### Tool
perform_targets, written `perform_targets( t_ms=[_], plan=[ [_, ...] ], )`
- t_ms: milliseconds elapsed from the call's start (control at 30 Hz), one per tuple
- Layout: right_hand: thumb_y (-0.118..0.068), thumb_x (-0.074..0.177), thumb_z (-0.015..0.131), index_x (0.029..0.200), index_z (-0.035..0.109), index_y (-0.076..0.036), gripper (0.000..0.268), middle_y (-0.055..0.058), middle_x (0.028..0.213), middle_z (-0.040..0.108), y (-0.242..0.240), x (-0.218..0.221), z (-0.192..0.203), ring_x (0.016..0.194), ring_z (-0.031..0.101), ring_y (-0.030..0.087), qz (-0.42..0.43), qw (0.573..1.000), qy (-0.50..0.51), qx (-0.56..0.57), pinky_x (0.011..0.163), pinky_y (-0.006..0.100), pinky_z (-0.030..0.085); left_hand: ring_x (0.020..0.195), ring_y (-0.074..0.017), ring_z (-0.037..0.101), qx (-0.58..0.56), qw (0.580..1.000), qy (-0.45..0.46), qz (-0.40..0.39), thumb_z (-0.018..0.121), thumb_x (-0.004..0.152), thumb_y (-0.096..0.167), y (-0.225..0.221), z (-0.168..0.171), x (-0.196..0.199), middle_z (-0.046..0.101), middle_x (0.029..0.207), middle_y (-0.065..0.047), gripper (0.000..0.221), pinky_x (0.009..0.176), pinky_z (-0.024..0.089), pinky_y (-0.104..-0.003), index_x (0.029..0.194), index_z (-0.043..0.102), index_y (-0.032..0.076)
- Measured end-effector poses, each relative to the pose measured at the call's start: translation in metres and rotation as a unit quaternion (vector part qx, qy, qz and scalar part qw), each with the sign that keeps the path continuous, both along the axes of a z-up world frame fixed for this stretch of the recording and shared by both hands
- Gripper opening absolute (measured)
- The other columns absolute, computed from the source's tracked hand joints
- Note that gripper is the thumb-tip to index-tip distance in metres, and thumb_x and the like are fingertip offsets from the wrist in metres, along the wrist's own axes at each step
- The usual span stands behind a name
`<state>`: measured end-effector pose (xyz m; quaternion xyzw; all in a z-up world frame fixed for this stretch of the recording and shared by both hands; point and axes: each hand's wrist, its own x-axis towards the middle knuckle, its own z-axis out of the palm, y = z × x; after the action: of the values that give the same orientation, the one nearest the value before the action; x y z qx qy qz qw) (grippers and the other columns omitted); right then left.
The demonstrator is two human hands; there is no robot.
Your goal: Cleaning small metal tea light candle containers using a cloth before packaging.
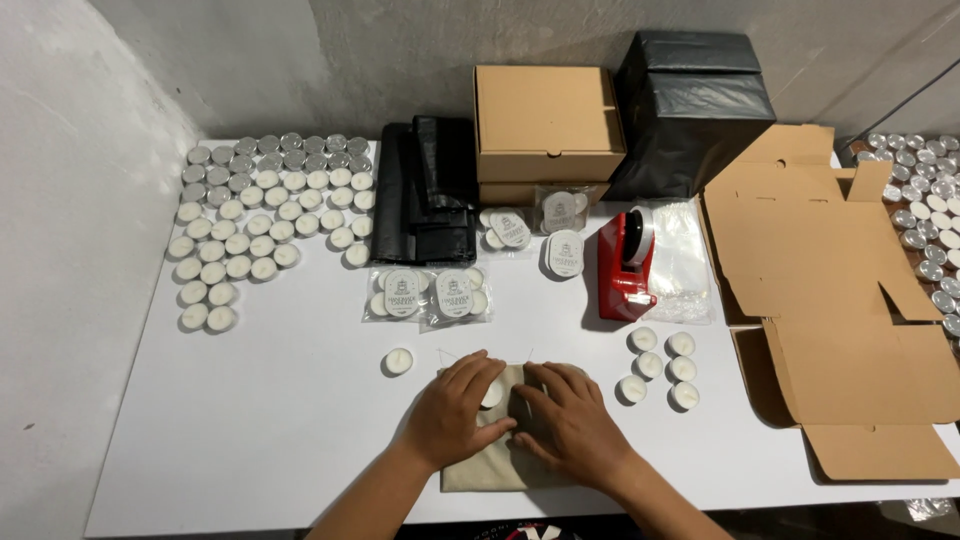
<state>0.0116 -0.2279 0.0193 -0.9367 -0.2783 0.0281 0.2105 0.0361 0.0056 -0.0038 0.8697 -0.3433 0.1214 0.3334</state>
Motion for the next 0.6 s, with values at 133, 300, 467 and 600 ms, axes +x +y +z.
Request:
perform_targets(
  t_ms=[133,300,467,600],
  plan=[
    [-0.035,0.095,0.069,0.141,0.055,-0.007,0.056,0.015,0.140,0.056,0.019,0.022,0.001,0.118,0.055,0.034,0.040,0.996,-0.040,0.071,0.100,0.049,0.043,0.127,-0.0375,0.058,0.006,1.000,0.018,0.015,0.079,0.057,0.020,0.000,-0.009,0.000,0.062,0.132,-0.022,0.090,0.107,0.050,-0.045,0.140,0.051,-0.002],
    [-0.021,0.092,0.073,0.124,0.069,-0.013,0.033,0.009,0.119,0.066,0.033,0.040,-0.036,0.092,0.059,0.031,0.105,0.980,-0.081,0.151,0.079,0.044,0.045,0.120,-0.0336,0.061,-0.028,0.999,0.016,0.028,0.092,0.057,0.036,0.001,-0.002,0.000,0.063,0.133,-0.021,0.110,0.106,0.051,-0.041,0.144,0.041,-0.008],
    [-0.026,0.085,0.078,0.125,0.068,-0.013,0.043,0.008,0.115,0.067,0.028,0.038,-0.045,0.095,0.061,0.029,0.102,0.980,-0.078,0.150,0.079,0.042,0.046,0.125,-0.0385,0.059,-0.011,0.999,0.026,0.034,0.092,0.054,0.033,0.002,0.001,0.000,0.063,0.129,-0.023,0.113,0.108,0.049,-0.046,0.147,0.041,-0.006],
    [-0.032,0.083,0.080,0.117,0.074,-0.013,0.040,0.007,0.109,0.068,0.025,0.039,-0.048,0.092,0.062,0.028,0.100,0.977,-0.128,0.141,0.075,0.039,0.047,0.132,-0.0422,0.053,0.025,0.996,-0.003,0.083,0.095,0.052,0.051,0.003,0.005,-0.010,0.059,0.130,-0.023,0.119,0.113,0.043,-0.048,0.145,0.046,-0.005]
  ],
)
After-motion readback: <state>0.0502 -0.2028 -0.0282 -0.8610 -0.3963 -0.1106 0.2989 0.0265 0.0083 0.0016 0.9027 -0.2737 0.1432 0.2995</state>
